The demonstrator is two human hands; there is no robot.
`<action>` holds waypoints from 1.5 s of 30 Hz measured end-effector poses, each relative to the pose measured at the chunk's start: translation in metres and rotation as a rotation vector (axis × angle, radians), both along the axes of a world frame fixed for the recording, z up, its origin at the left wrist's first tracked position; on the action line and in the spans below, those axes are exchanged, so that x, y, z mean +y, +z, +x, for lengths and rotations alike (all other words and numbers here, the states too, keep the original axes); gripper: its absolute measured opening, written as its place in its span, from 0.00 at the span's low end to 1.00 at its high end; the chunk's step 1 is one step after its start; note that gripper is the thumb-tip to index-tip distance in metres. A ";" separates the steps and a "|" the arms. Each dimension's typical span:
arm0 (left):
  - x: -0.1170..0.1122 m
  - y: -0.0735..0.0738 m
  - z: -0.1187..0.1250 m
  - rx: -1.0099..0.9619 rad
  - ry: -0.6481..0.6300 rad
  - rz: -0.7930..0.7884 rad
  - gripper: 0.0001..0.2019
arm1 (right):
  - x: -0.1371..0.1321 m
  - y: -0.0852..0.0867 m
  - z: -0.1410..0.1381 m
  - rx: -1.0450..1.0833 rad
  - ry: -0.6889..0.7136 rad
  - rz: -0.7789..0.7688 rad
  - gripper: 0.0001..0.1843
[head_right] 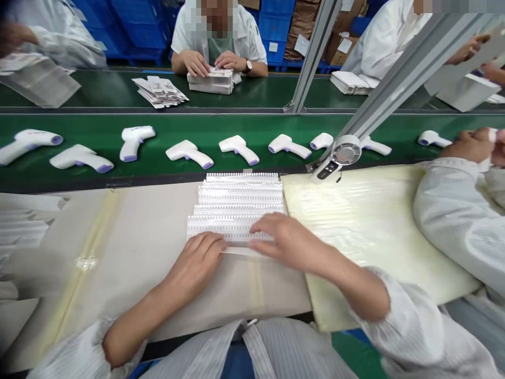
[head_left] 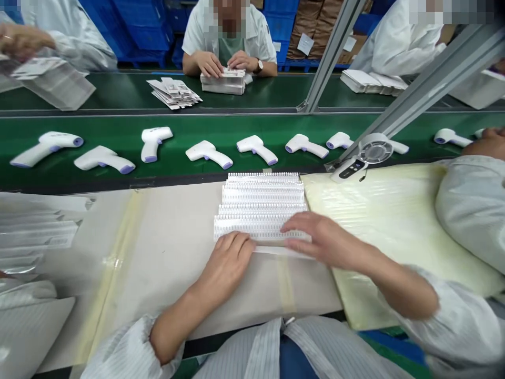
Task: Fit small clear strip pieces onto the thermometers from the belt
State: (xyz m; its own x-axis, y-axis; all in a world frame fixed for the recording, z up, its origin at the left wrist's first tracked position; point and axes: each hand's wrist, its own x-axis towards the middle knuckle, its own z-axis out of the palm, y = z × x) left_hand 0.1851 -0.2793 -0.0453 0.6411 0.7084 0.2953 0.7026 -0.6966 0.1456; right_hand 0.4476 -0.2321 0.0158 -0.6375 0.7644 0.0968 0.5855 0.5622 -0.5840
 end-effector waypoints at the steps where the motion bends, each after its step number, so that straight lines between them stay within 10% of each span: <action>1: 0.000 0.000 0.000 -0.007 -0.010 0.048 0.09 | -0.021 -0.005 0.006 -0.043 -0.004 0.037 0.16; 5: -0.007 0.002 0.000 -0.005 0.003 0.175 0.15 | -0.063 -0.039 0.006 -0.142 -0.051 0.261 0.15; 10: -0.024 -0.003 -0.005 -0.072 0.035 -0.032 0.11 | -0.064 -0.069 -0.007 -0.121 0.004 0.403 0.11; 21: -0.004 0.011 -0.005 -0.065 0.105 -0.421 0.14 | -0.066 -0.063 -0.013 -0.214 0.043 0.410 0.13; 32: -0.012 -0.003 0.008 0.057 -0.095 0.023 0.10 | -0.065 -0.065 -0.014 -0.244 0.074 0.553 0.12; 39: -0.013 -0.002 -0.008 -0.057 0.004 -0.045 0.12 | -0.067 -0.062 0.007 -0.204 -0.052 0.310 0.14; 45: -0.005 0.014 -0.029 -0.229 0.135 -0.447 0.15 | -0.052 -0.047 0.032 -0.153 -0.073 0.049 0.15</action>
